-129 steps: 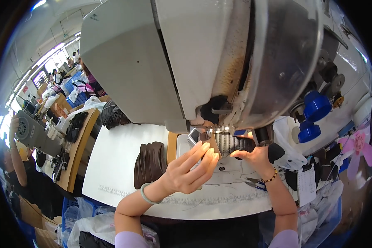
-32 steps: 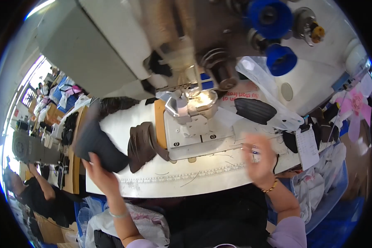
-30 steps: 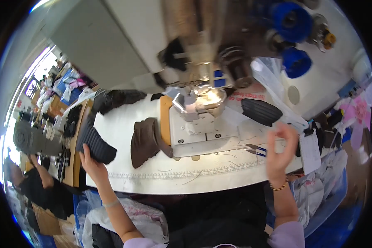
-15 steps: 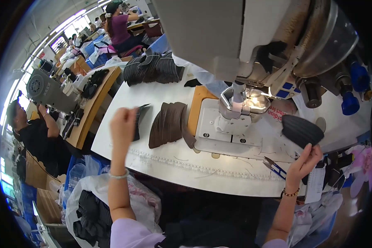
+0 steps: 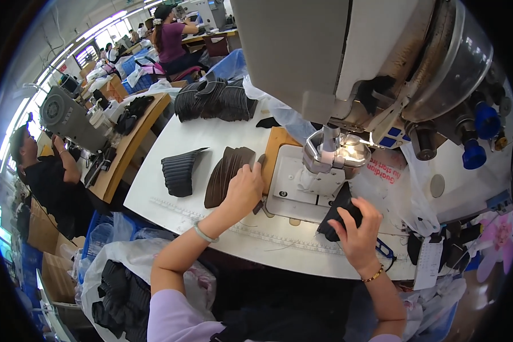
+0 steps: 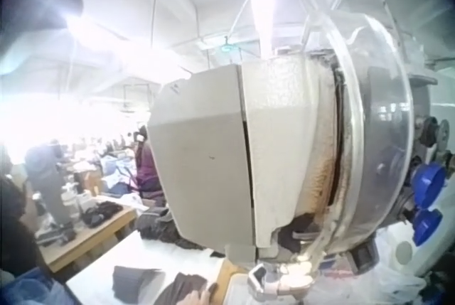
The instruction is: Sew together parts of a shoe upper using an industrial sewing machine.
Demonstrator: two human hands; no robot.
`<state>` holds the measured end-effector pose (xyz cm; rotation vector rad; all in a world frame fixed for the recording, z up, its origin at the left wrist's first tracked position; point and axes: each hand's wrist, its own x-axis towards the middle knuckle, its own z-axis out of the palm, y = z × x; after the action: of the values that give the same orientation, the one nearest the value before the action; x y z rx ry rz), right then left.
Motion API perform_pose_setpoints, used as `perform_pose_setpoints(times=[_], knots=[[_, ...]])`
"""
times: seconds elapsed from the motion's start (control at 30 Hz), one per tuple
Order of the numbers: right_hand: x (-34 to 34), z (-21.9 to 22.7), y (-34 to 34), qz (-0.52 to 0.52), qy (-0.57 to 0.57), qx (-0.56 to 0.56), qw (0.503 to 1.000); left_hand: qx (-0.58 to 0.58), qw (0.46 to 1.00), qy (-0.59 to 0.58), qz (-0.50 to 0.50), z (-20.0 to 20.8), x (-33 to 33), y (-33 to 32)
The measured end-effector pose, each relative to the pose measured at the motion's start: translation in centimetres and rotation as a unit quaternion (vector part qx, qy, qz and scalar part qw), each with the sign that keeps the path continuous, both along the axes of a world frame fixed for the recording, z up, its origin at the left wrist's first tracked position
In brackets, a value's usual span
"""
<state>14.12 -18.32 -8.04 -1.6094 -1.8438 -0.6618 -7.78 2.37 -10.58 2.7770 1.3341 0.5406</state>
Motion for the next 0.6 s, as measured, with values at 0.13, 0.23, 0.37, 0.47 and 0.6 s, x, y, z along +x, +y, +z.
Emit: perform_pose_setpoints(times=[0.13,0.23,0.37,0.47,0.6], knots=[[-0.9,2.1,-0.3,-0.023,0.047,-0.149,0.987,0.029,1.0,-0.007,0.0,-0.5,0.5,0.4],[-0.4,2.7,-0.3,-0.033,0.032,-0.208,0.977,0.059,0.998,-0.007,0.001,-0.5,0.9,0.6],[1.4,1.4,-0.3,0.056,0.103,-0.036,0.992,0.074,0.997,-0.031,-0.001,-0.3,1.8,-0.1],[1.6,4.0,-0.5,0.118,0.11,0.139,0.977,0.05,0.997,-0.05,0.009,-0.1,2.1,-0.5],[1.5,8.1,2.3,0.232,0.044,0.124,0.964,0.012,0.994,-0.113,0.004,-0.5,1.8,0.0]])
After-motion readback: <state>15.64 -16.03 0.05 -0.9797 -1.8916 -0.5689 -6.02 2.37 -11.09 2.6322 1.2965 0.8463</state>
